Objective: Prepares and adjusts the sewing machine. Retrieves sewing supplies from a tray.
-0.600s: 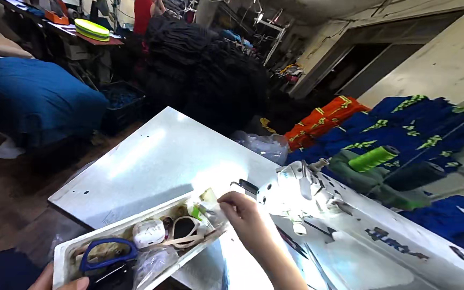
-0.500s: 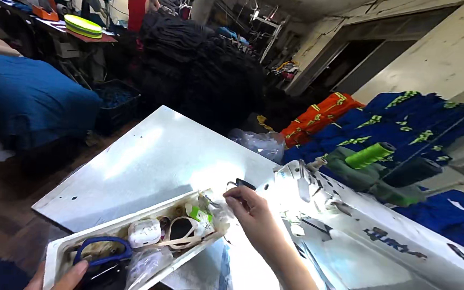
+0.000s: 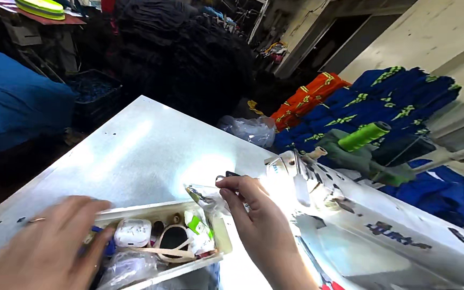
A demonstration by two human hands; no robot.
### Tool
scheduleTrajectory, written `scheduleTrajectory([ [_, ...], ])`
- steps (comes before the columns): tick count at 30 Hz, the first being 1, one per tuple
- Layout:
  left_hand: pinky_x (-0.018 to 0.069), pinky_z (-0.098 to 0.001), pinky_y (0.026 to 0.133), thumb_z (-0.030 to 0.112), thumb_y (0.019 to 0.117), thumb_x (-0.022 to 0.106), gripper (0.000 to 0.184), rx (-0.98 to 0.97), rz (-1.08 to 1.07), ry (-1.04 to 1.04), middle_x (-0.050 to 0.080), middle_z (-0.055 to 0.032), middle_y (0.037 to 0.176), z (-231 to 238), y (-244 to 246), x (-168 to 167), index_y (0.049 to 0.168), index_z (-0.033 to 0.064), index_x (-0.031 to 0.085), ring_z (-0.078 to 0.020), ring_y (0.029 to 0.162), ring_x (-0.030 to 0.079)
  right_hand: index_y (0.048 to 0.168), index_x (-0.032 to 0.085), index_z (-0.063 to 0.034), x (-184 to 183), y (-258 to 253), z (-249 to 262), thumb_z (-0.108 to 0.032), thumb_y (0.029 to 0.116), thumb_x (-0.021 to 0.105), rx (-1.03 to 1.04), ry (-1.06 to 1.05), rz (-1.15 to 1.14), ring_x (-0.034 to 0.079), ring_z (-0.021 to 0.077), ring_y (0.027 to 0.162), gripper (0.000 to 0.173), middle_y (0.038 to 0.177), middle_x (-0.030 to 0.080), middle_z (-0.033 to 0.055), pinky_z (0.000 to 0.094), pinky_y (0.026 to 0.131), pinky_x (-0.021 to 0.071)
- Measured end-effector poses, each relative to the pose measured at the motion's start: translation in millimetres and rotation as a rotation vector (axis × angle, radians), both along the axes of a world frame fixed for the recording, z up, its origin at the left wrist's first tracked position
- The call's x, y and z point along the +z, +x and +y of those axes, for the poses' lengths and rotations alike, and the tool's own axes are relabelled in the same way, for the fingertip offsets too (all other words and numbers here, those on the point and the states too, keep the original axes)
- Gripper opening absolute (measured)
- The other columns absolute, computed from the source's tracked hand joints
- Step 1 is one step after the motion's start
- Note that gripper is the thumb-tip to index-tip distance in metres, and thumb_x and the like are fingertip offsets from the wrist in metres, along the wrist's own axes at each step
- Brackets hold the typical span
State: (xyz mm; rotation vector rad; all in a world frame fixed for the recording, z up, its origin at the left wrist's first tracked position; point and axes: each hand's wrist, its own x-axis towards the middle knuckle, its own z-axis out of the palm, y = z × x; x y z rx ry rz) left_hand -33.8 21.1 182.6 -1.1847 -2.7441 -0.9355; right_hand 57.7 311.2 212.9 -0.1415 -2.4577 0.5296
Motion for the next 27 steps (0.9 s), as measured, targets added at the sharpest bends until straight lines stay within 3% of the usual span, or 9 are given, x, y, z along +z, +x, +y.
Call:
scheduleTrajectory([
  [4,0.0577,-0.0587,0.070,0.005,0.0979,0.061,0.019,-0.535,-0.004,-0.205,0.067,-0.0235,0.111,85.7,7.1,9.3,0.115,-0.0004,0.067,-0.0447,0.093,0.070,0.101,0.075,-0.0144,9.9,9.5,-3.1,-0.021,0.0998,0.059,0.025,0.089,0.063,0.064,0.0028,0.085,0.017,0.088,0.069,-0.0058,0.0202,0.078,0.0529],
  [7,0.0569,-0.0576,0.078,0.005,0.0989,0.059,0.022,-0.706,-0.122,-0.385,0.067,-0.0219,0.112,126.8,1.7,6.8,0.118,-0.0006,0.068,-0.0424,0.099,0.068,0.101,0.076,-0.0118,17.3,23.9,-5.2,-0.018,0.1003,0.060,0.034,0.107,0.087,0.063,0.0051,0.082,0.017,0.086,0.070,-0.0027,0.0218,0.076,0.0513],
  [10,0.0514,-0.0636,0.076,0.019,0.0998,0.063,0.024,-0.697,-0.336,-0.555,0.067,-0.0253,0.093,148.0,-7.3,21.2,0.099,-0.0045,0.068,-0.0447,0.090,0.067,0.102,0.076,-0.0075,24.2,42.4,-9.0,-0.013,0.0999,0.062,0.040,0.053,0.029,0.064,0.0102,0.081,0.015,0.087,0.071,0.0035,0.0252,0.076,0.0518],
  [12,0.0497,-0.0665,0.077,0.025,0.1018,0.060,0.032,-0.669,-0.419,-0.612,0.068,-0.0267,0.091,154.7,-12.5,20.9,0.099,-0.0049,0.069,-0.0459,0.091,0.067,0.102,0.076,-0.0071,23.8,52.8,-8.4,-0.013,0.1003,0.063,0.036,0.038,-0.007,0.065,0.0109,0.080,0.014,0.086,0.070,0.0051,0.0255,0.076,0.0535],
  [18,0.0495,-0.0610,0.068,0.023,0.0945,0.067,0.027,-0.814,-0.266,-0.580,0.064,-0.0227,0.082,164.2,-15.6,-1.9,0.084,-0.0020,0.066,-0.0425,0.084,0.066,0.101,0.074,-0.0072,22.2,70.5,-1.7,-0.013,0.1005,0.063,0.026,-0.005,-0.038,0.062,0.0110,0.084,0.013,0.086,0.069,0.0059,0.0213,0.079,0.0480],
  [22,0.0519,-0.0605,0.077,0.022,0.1005,0.061,0.026,-0.755,-0.297,-0.686,0.066,-0.0236,0.094,172.4,-13.6,10.1,0.100,-0.0029,0.068,-0.0428,0.093,0.067,0.100,0.074,-0.0047,19.1,75.1,2.2,-0.011,0.1003,0.063,0.040,-0.040,-0.051,0.062,0.0112,0.083,0.013,0.084,0.069,0.0077,0.0202,0.078,0.0483],
  [26,0.0533,-0.0580,0.073,0.020,0.1001,0.057,0.023,-0.733,-0.259,-0.534,0.066,-0.0216,0.090,169.4,-8.1,-0.6,0.096,-0.0011,0.067,-0.0402,0.090,0.068,0.102,0.073,-0.0013,13.6,79.3,7.5,-0.009,0.1006,0.061,0.059,-0.078,-0.064,0.064,0.0089,0.080,0.014,0.084,0.071,0.0087,0.0178,0.077,0.0507],
  [27,0.0526,-0.0586,0.077,0.022,0.1029,0.054,0.026,-0.731,-0.284,-0.596,0.066,-0.0222,0.094,169.9,-7.0,3.3,0.101,-0.0007,0.067,-0.0414,0.094,0.067,0.102,0.073,-0.0006,11.7,80.9,8.9,-0.008,0.1007,0.061,0.064,-0.093,-0.059,0.064,0.0094,0.081,0.014,0.084,0.071,0.0093,0.0187,0.077,0.0500],
])
